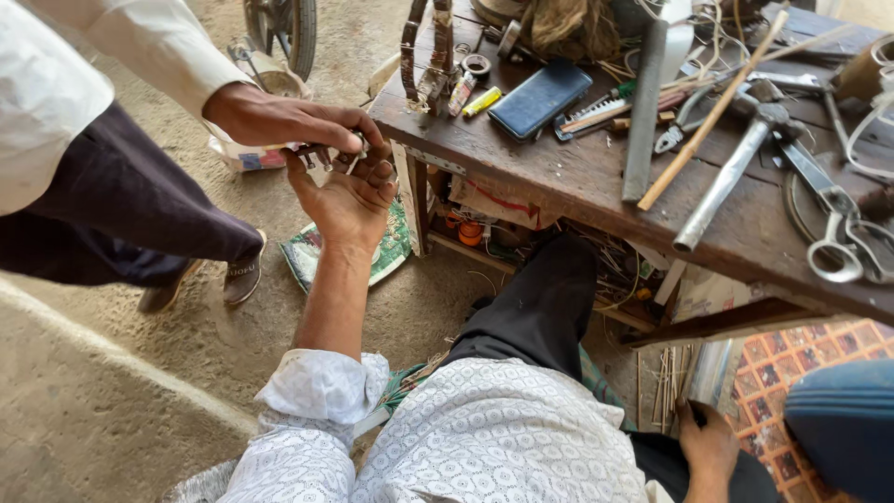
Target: The person sits at an outdoor workbench and winds white wire into a metal drum, using a bamboo stick to push and guide the wire inside. They then handle a small metal component, work on it with pliers, and file it before reaching back toward the wire drum.
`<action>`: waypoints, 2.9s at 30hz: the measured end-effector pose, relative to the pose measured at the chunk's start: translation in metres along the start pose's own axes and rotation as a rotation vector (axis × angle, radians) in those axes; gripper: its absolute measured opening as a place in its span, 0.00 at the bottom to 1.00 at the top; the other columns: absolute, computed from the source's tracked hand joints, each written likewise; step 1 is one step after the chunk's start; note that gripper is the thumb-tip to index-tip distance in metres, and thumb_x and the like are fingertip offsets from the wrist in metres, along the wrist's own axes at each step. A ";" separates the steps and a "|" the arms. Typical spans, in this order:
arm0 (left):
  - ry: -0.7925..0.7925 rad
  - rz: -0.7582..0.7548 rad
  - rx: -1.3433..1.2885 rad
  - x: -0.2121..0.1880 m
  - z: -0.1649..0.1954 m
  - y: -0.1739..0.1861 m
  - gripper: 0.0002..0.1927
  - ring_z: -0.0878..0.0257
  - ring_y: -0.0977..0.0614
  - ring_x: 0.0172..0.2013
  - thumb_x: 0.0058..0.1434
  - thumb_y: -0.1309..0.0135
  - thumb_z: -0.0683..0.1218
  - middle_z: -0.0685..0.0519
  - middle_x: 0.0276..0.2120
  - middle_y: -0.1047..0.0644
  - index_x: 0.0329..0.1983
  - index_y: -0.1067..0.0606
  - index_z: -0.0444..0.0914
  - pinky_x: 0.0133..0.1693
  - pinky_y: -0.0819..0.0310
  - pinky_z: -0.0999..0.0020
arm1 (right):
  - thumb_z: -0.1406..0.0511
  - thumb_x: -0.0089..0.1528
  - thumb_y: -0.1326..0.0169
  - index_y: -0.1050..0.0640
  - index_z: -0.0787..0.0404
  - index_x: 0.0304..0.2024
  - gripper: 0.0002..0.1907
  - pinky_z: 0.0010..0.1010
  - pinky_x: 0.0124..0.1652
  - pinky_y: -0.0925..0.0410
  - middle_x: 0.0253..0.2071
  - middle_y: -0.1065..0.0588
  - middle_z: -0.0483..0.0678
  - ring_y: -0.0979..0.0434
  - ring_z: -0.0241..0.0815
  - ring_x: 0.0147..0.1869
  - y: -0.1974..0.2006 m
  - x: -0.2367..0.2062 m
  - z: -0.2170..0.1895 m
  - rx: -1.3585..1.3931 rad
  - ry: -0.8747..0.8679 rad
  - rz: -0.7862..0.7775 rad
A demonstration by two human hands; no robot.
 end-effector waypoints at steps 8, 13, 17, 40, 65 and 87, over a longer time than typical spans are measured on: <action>0.050 -0.439 -0.098 -0.034 0.001 -0.005 0.32 0.48 0.14 0.42 0.69 0.48 0.55 0.29 0.54 0.23 0.66 0.35 0.28 0.39 0.14 0.60 | 0.55 0.65 0.40 0.16 0.64 0.50 0.20 0.39 0.50 0.29 0.42 0.18 0.59 0.17 0.52 0.47 0.005 -0.040 0.015 0.261 -0.054 0.054; 0.156 -0.476 -0.083 -0.046 -0.055 -0.021 0.29 0.41 0.15 0.42 0.76 0.47 0.49 0.28 0.51 0.24 0.68 0.41 0.25 0.43 0.15 0.49 | 0.63 0.67 0.39 0.18 0.67 0.47 0.12 0.30 0.45 0.31 0.39 0.20 0.52 0.22 0.41 0.42 0.035 -0.028 -0.014 0.868 -0.028 0.114; 0.420 -0.693 -0.229 -0.096 -0.120 -0.056 0.39 0.44 0.17 0.55 0.66 0.38 0.46 0.33 0.64 0.29 0.73 0.46 0.34 0.56 0.18 0.43 | 0.67 0.67 0.40 0.19 0.65 0.46 0.08 0.22 0.46 0.27 0.40 0.19 0.45 0.20 0.32 0.43 0.082 -0.038 -0.084 0.845 0.256 0.108; 1.176 -0.793 -0.122 -0.217 -0.216 -0.056 0.49 0.53 0.24 0.65 0.65 0.35 0.49 0.41 0.66 0.31 0.82 0.51 0.38 0.66 0.28 0.52 | 0.71 0.67 0.42 0.21 0.69 0.51 0.11 0.28 0.47 0.27 0.51 0.23 0.52 0.19 0.41 0.48 0.109 -0.121 -0.138 0.528 0.562 0.201; 1.148 -0.726 -0.188 -0.214 -0.228 -0.039 0.37 0.54 0.21 0.59 0.72 0.46 0.46 0.40 0.62 0.27 0.79 0.46 0.30 0.59 0.21 0.54 | 0.67 0.68 0.43 0.19 0.67 0.47 0.08 0.29 0.39 0.28 0.45 0.21 0.52 0.19 0.41 0.40 0.111 -0.123 -0.139 0.352 0.699 0.294; 1.134 -0.746 -0.093 -0.218 -0.229 -0.039 0.38 0.53 0.22 0.60 0.69 0.43 0.49 0.39 0.62 0.28 0.77 0.43 0.30 0.60 0.21 0.52 | 0.58 0.73 0.53 0.25 0.70 0.50 0.19 0.30 0.48 0.28 0.40 0.25 0.50 0.23 0.38 0.45 0.068 -0.124 -0.112 1.467 0.308 -0.263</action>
Point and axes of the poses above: each hand's wrist, its own x-axis towards the middle knuckle, its own y-axis out of the back of the hand, z = x × y, the point moved 5 cm from there along x, towards the middle knuckle
